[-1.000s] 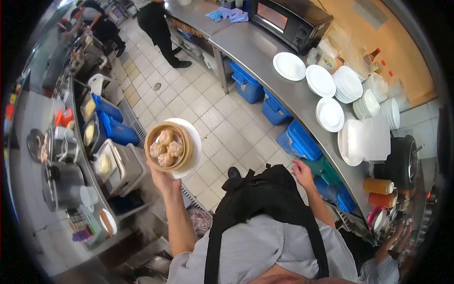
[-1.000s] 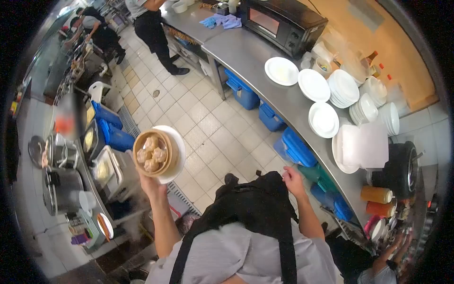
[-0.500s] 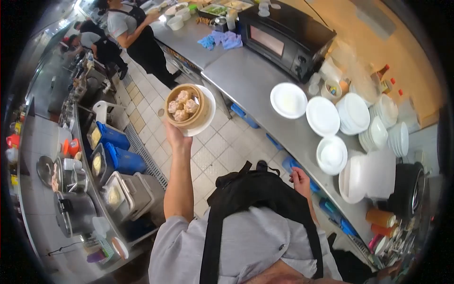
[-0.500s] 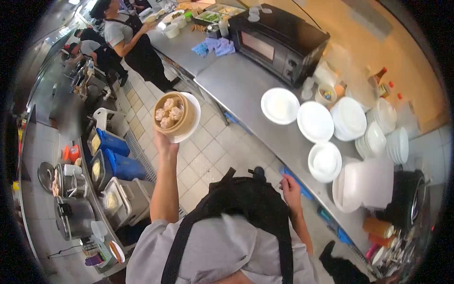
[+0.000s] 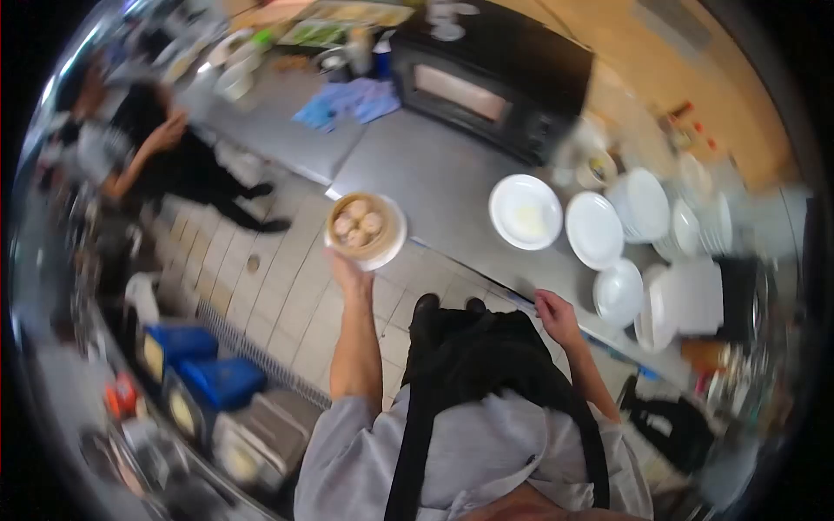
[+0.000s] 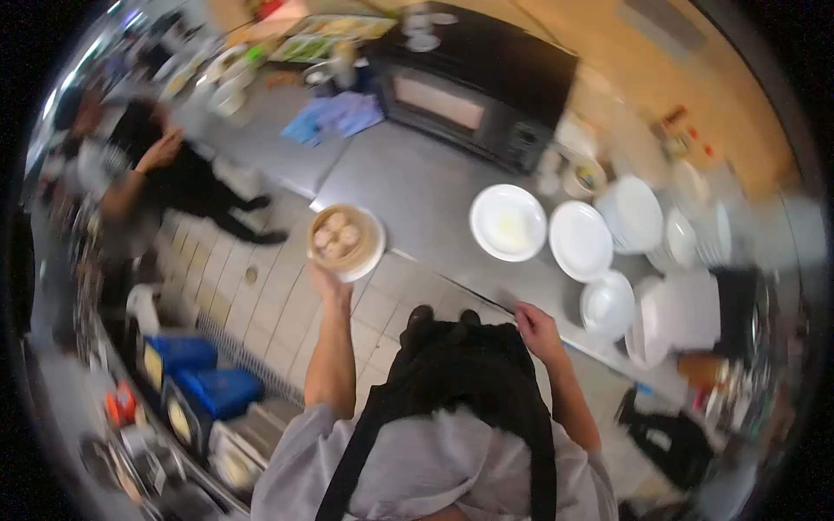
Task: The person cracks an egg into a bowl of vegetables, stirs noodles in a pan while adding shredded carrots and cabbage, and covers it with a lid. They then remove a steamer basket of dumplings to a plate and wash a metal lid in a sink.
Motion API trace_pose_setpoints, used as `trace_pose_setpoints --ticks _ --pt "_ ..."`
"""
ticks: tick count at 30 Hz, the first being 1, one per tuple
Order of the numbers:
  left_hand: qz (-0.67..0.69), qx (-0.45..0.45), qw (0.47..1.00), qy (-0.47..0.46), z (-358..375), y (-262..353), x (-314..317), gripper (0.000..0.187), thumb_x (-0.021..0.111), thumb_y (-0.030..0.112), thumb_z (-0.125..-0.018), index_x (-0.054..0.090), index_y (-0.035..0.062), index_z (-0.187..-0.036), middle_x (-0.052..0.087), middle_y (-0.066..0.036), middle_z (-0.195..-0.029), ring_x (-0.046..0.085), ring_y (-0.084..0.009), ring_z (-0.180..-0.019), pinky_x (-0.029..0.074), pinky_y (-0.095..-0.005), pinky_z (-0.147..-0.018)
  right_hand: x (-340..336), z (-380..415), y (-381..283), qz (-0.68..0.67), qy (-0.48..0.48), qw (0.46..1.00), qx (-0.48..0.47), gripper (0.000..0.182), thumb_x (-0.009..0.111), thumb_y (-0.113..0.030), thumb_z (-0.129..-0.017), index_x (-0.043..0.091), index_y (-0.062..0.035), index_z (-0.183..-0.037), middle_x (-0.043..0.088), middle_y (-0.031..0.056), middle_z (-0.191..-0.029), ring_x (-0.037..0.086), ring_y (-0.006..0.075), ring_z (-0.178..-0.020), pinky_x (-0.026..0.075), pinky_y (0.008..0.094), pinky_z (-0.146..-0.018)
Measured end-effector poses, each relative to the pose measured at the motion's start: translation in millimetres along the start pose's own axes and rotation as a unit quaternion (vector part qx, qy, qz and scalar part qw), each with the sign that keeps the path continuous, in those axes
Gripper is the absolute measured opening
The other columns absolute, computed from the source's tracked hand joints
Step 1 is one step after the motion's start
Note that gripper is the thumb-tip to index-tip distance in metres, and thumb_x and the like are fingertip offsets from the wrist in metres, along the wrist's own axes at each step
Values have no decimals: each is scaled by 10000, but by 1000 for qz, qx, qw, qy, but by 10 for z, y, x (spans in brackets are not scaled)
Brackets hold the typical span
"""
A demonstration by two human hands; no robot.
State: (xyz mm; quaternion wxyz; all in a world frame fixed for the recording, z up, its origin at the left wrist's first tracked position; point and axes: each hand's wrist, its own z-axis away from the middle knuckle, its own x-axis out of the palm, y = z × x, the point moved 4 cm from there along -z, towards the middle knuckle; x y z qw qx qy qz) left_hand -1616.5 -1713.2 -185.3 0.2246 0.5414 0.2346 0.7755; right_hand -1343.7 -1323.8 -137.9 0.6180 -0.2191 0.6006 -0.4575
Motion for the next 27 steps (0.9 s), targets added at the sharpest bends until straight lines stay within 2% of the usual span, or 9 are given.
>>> trace_pose_setpoints --ticks 1,4,5,9,11,16,20,25,27 --pt "-35 12 998 -45 -105 25 39 639 326 556 -1031 412 66 -1433 492 -144 -1413 527 -344 -1265 463 -513 -1065 50 97 -54 19 9 1000 10 245 589 -123 -978 634 -8 -1190 674 57 -855 636 110 -745 533 265 -706" --pt "-87 45 988 -115 -349 -23 138 665 535 534 -964 428 56 -1415 523 -129 -1356 545 -310 -1231 504 -492 -1032 100 382 -184 67 57 993 74 272 590 -200 -952 653 -29 -1154 697 197 -964 678 350 -853 538 409 -780" --pt "0 -38 990 -136 -456 -112 41 726 545 574 -941 419 45 -1421 525 -133 -1353 545 -307 -1231 505 -490 -1033 114 490 -197 70 83 992 64 274 587 -204 -950 651 -32 -1152 696 201 -985 674 366 -881 535 420 -791" --pt "-148 51 970 -187 -999 -292 -108 714 422 541 -975 415 -27 -1408 483 -181 -1409 526 -313 -1265 465 -460 -1087 261 1117 -54 56 178 976 116 274 584 -206 -944 639 -37 -1152 689 209 -1028 663 378 -937 531 432 -820" --pt "-139 19 990 27 -1665 -538 -574 731 337 554 -992 393 -25 -1433 448 -178 -1461 463 -314 -1338 373 -443 -1141 408 1464 23 18 228 959 170 274 578 -209 -946 637 -39 -1153 685 211 -1041 659 379 -954 529 436 -831" --pt "-205 15 972 117 -1294 -533 -503 782 303 625 -984 339 24 -1484 380 -151 -1531 371 -306 -1408 269 -428 -1173 760 2161 234 -22 260 931 255 298 575 -222 -945 627 -32 -1168 686 211 -1043 657 378 -973 525 446 -843" --pt "-298 -56 942 147 50 -542 118 768 306 628 -992 317 59 -1507 343 -141 -1556 319 -299 -1436 211 -415 -1187 944 2685 549 -34 323 906 273 336 582 -240 -935 621 -13 -1178 698 211 -1021 666 379 -955 527 443 -838" --pt "-437 1 878 -193 1320 -1184 413 681 324 551 -1022 321 84 -1517 330 -145 -1561 302 -300 -1444 198 -415 -1190 1146 3551 1143 -86 392 857 325 369 578 -272 -968 611 -6 -1222 709 181 -1010 687 297 -896 541 394 -812" --pt "-491 28 809 -323 2633 -1181 1362 573 329 372 -1052 377 -20 -1467 373 -161 -1536 344 -290 -1421 230 -387 -1181 1143 3877 1303 -125 395 845 338 371 584 -270 -969 608 -4 -1225 711 169 -981 683 253 -854 542 369 -778"
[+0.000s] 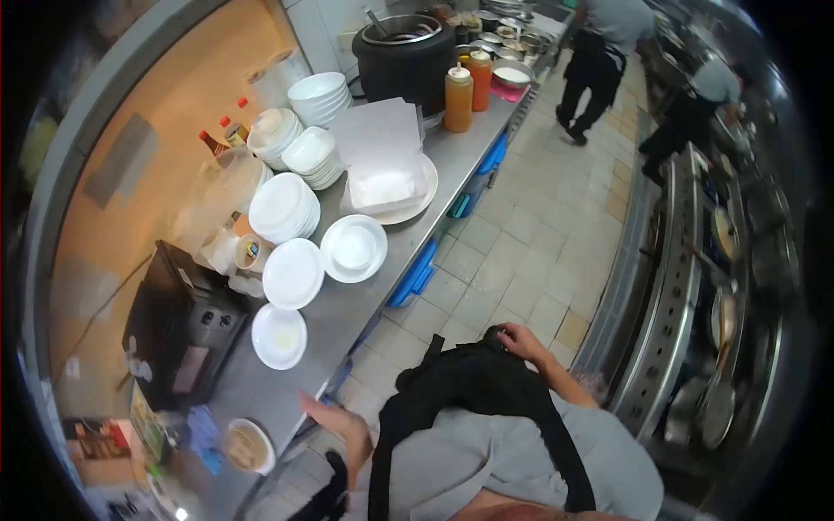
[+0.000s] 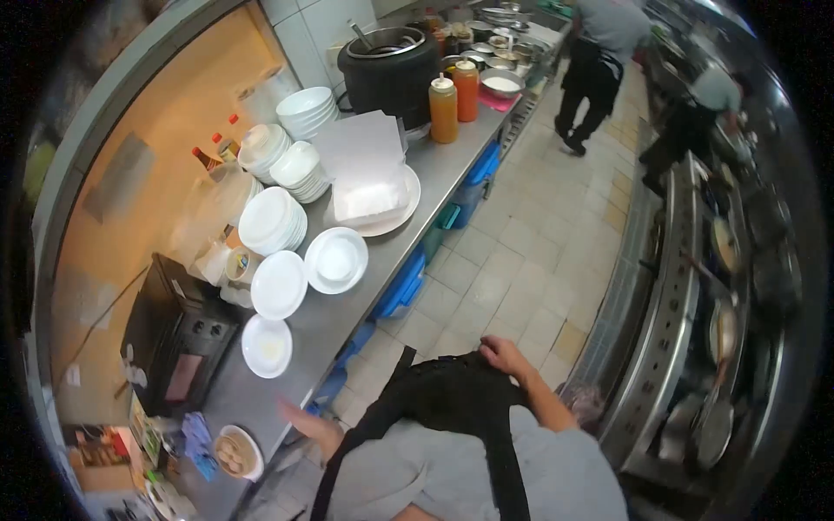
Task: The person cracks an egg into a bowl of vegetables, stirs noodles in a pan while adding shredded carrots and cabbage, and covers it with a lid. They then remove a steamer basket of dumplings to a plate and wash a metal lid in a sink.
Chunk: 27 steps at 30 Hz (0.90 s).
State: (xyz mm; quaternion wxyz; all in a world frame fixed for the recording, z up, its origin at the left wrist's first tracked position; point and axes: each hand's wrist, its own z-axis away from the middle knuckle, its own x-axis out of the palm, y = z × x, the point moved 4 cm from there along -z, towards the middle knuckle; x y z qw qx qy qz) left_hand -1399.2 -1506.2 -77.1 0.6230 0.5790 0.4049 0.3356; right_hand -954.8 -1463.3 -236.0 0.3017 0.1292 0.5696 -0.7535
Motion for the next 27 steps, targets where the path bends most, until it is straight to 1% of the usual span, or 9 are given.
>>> trace_pose_setpoints --ticks 2,4,6,10,14,19,21,24,27 --pt "-113 162 973 -118 -38 310 498 513 282 286 -1074 508 -61 -1378 403 -166 -1526 377 -268 -1411 231 -396 -1189 -248 104 345 -24 -17 999 37 372 591 -269 -970 605 -2 -1229 714 157 -951 678 210 -812 544 345 -744" --pt "24 152 967 -202 74 838 1055 469 305 238 -1069 569 -60 -1317 472 -157 -1474 486 -262 -1327 310 -395 -1149 -579 153 778 -122 50 985 107 387 605 -253 -948 606 20 -1223 712 191 -934 698 239 -777 549 361 -722" --pt "-72 300 928 -211 247 1526 1508 381 410 141 -1059 515 -71 -1359 564 -173 -1372 577 -237 -1224 418 -354 -1065 -899 230 1139 -104 39 988 111 387 603 -249 -966 589 18 -1246 707 154 -933 684 175 -731 543 317 -651" --pt "126 263 929 -230 445 2388 2169 280 552 -5 -984 614 -54 -1253 647 -168 -1213 642 -195 -1101 495 -297 -962 -1362 305 2101 -280 126 936 171 330 585 -225 -984 586 1 -1225 667 72 -879 645 147 -693 516 278 -594" --pt "23 423 859 -287 297 2912 2751 256 583 43 -989 641 -50 -1221 696 -109 -1098 652 -157 -1029 504 -288 -945 -1694 292 2444 -356 215 880 229 286 578 -214 -989 588 -16 -1196 629 41 -834 611 131 -665 502 262 -572" --pt "-13 482 814 -324 149 3448 3865 248 655 66 -940 682 -1 -1177 728 -103 -1017 682 -147 -926 533 -269 -836 -1777 -62 2234 -379 225 865 239 297 583 -221 -985 587 -13 -1197 630 45 -842 621 141 -681 512 279 -581" --pt "-43 521 785 -332 21 3610 4406 260 671 90 -928 686 21 -1178 727 -108 -1018 689 -161 -913 535 -273 -809 -1864 -232 1886 -250 185 921 234 300 595 -230 -978 601 6 -1162 649 64 -853 639 157 -706 524 294 -621" --pt "-75 558 754 -340 -317 3690 5324 291 703 150 -897 695 77 -1179 720 -128 -1030 698 -218 -882 534 -296 -741 -1636 -552 2649 -178 167 953 179 320 606 -226 -969 599 23 -1171 665 84 -871 652 165 -734 527 298 -657" --pt "-108 574 724 -367 -654 3676 6183 303 711 120 -896 685 41 -1187 712 -119 -1088 680 -198 -970 539 -304 -855 -1718 -706 2984 -174 188 948 190 338 615 -219 -961 597 37 -1181 678 101 -885 661 171 -755 529 301 -687"
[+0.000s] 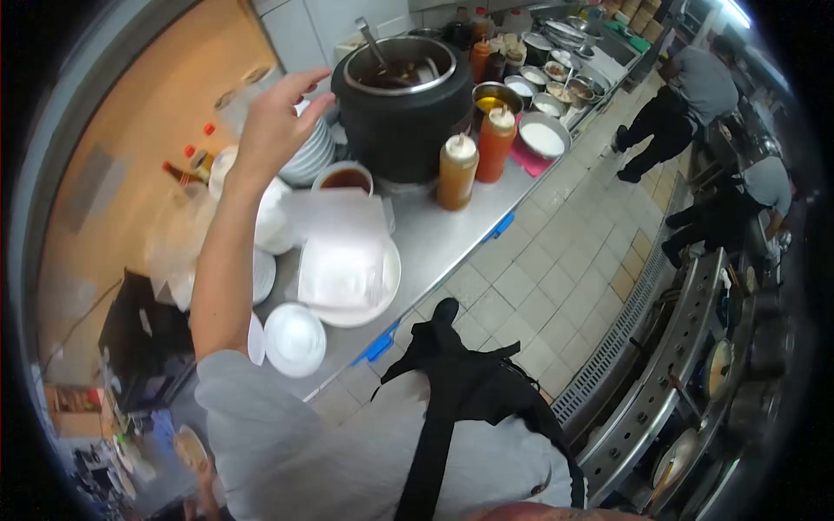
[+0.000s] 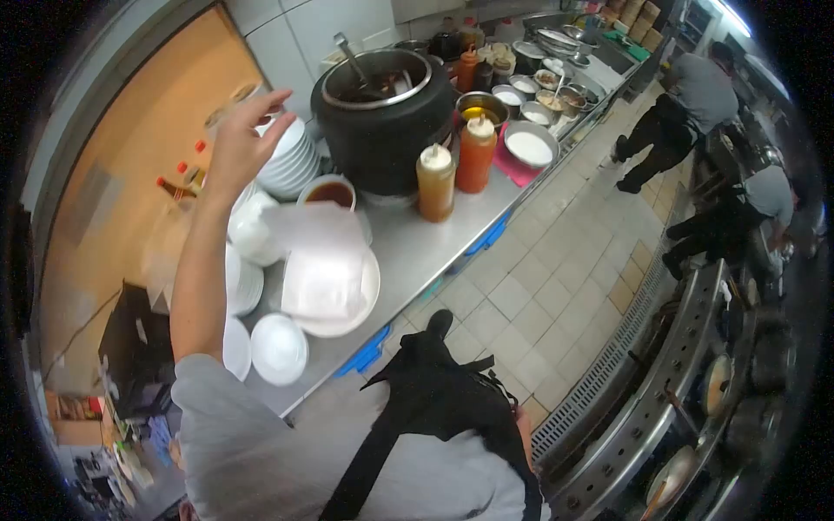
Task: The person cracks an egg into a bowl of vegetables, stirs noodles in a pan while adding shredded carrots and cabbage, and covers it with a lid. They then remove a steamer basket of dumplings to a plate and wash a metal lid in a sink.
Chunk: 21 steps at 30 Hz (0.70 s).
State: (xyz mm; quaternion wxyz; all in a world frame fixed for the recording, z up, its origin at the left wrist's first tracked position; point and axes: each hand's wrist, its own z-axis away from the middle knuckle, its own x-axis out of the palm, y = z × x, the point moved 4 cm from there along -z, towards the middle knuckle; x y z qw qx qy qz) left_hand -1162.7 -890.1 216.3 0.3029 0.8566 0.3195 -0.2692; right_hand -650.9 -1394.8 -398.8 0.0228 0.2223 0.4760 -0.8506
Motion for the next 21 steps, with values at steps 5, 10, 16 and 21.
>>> trace_pose_setpoints --ticks 5,10,16,21 --pt "-21 17 994 -106 -767 -632 666 388 733 173 -834 654 66 -1199 685 -127 -1087 667 -310 -874 532 -358 -768 -172 -272 -917 -16 39 998 52 355 622 -206 -953 590 48 -1200 685 110 -892 663 174 -769 528 303 -710" --pt "-2 66 954 -293 -1166 -891 1279 399 741 142 -805 638 40 -1177 665 -128 -1124 637 -321 -1042 508 -399 -888 -85 -579 -2557 -12 54 994 94 415 631 -203 -951 552 45 -1273 678 149 -960 655 195 -794 534 323 -720" --pt "-11 125 898 -421 -1371 -1118 1620 355 732 96 -781 641 27 -1117 667 -147 -1068 637 -329 -1009 511 -410 -865 270 -910 -2510 51 -37 995 72 430 620 -224 -978 526 49 -1298 680 187 -975 670 237 -852 531 352 -766" --pt "18 118 904 -411 -1338 -1259 1810 189 687 54 -806 617 35 -980 650 -151 -929 633 -368 -916 508 -443 -803 377 -873 -2735 65 -52 993 82 430 635 -173 -954 520 38 -1311 674 187 -1004 666 235 -878 524 342 -791"
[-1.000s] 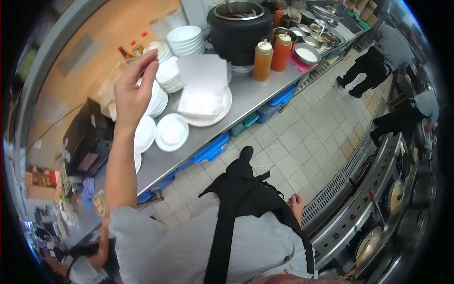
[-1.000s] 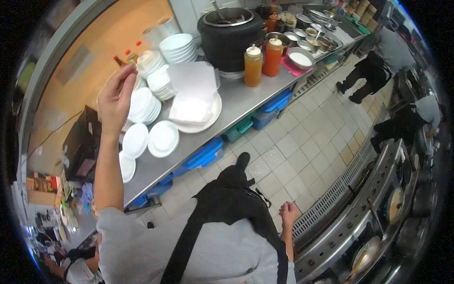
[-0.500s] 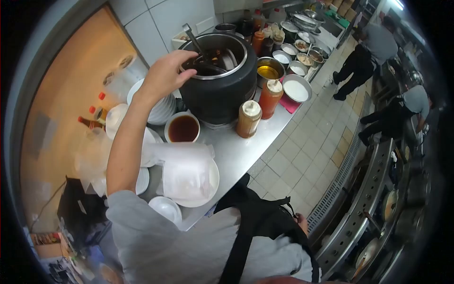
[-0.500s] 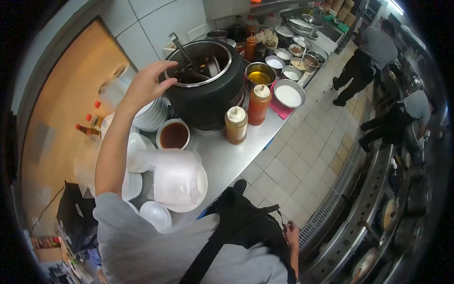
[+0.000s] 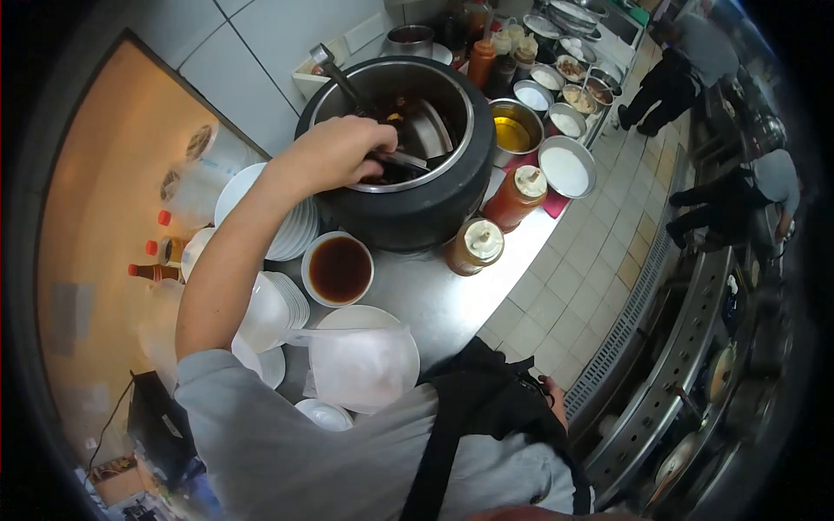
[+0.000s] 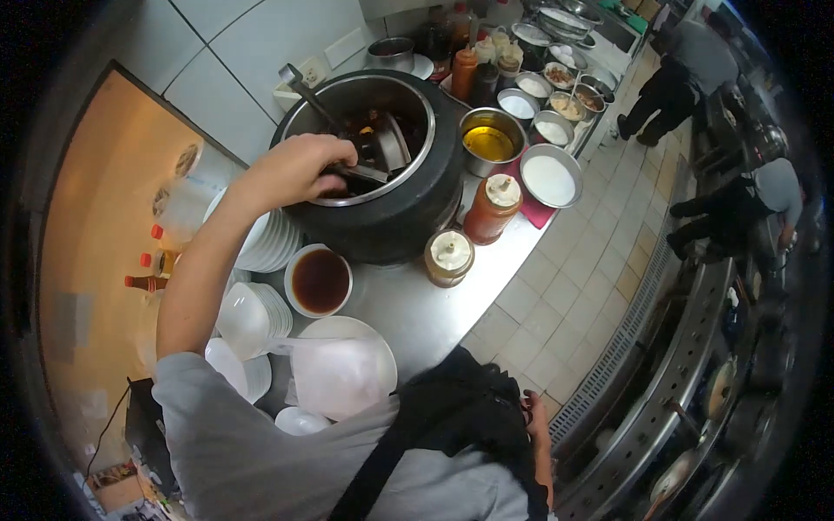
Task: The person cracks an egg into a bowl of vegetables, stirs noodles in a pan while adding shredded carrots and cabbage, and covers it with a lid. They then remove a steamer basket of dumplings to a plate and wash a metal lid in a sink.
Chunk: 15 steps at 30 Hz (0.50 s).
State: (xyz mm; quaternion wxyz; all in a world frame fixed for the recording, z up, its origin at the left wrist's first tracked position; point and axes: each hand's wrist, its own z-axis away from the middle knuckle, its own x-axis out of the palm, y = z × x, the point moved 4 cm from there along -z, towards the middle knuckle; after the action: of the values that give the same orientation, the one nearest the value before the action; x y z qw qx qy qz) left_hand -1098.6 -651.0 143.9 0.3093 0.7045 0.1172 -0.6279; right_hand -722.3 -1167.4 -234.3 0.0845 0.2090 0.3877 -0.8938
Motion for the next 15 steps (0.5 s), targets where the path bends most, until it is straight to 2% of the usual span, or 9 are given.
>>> trace_pose_setpoints --ticks 2,4,5,7,9,11,12,14,15 --pt "-23 0 1000 -5 -42 -44 -7 172 676 48 -814 572 31 -950 629 -150 -912 623 -382 -883 504 -455 -767 -21 -47 9 1 -6 1000 -12 433 639 -158 -946 518 34 -1314 670 185 -1009 662 230 -880 522 338 -795" --pt "-72 -3 993 94 -20 -29 -95 182 670 52 -825 551 32 -960 611 -151 -908 618 -386 -854 498 -455 -735 -61 -77 9 -7 -23 999 -47 434 630 -144 -938 516 30 -1319 659 184 -1013 656 219 -876 519 334 -804" --pt "-91 -9 988 121 1 -1 -200 179 663 45 -834 545 34 -969 605 -149 -930 617 -378 -858 501 -441 -729 -139 -53 -298 -19 -11 999 29 419 618 -155 -949 523 27 -1313 662 164 -974 656 210 -845 525 330 -783" --pt "-103 8 984 145 54 69 -439 176 661 48 -844 544 39 -975 606 -147 -928 619 -374 -856 499 -437 -725 -221 -255 43 -35 5 999 40 412 615 -162 -954 526 24 -1310 668 158 -953 661 211 -829 530 332 -765" --pt "-118 24 978 169 89 163 -672 174 659 50 -854 543 44 -982 606 -145 -926 621 -370 -853 497 -432 -721 -253 -270 69 -52 20 997 50 405 612 -169 -959 530 21 -1307 674 153 -931 667 213 -812 536 334 -748" --pt "-135 34 971 194 119 267 -889 176 669 51 -863 566 57 -1006 611 -136 -906 620 -348 -825 488 -408 -712 -400 -198 -667 87 38 995 3 395 608 -190 -968 535 13 -1299 682 150 -894 676 221 -783 540 343 -710" --pt "-134 34 971 194 139 328 -983 176 669 51 -863 566 57 -1006 611 -136 -906 620 -348 -825 488 -408 -712 -427 -219 -775 87 39 995 4 395 608 -190 -968 535 13 -1299 682 150 -894 676 221 -783 540 343 -710" --pt "-114 -4 977 179 171 418 -1144 173 676 60 -869 593 70 -1021 611 -129 -877 607 -327 -794 479 -387 -707 -455 -256 -964 118 31 992 -22 368 600 -166 -977 534 4 -1297 669 99 -878 626 154 -737 514 303 -686" --pt "-152 32 968 199 201 470 -1225 164 683 53 -864 610 59 -1011 612 -125 -871 599 -304 -761 475 -370 -683 -475 -252 -1083 105 21 994 1 361 602 -163 -978 537 5 -1291 668 102 -876 629 148 -742 520 299 -701"
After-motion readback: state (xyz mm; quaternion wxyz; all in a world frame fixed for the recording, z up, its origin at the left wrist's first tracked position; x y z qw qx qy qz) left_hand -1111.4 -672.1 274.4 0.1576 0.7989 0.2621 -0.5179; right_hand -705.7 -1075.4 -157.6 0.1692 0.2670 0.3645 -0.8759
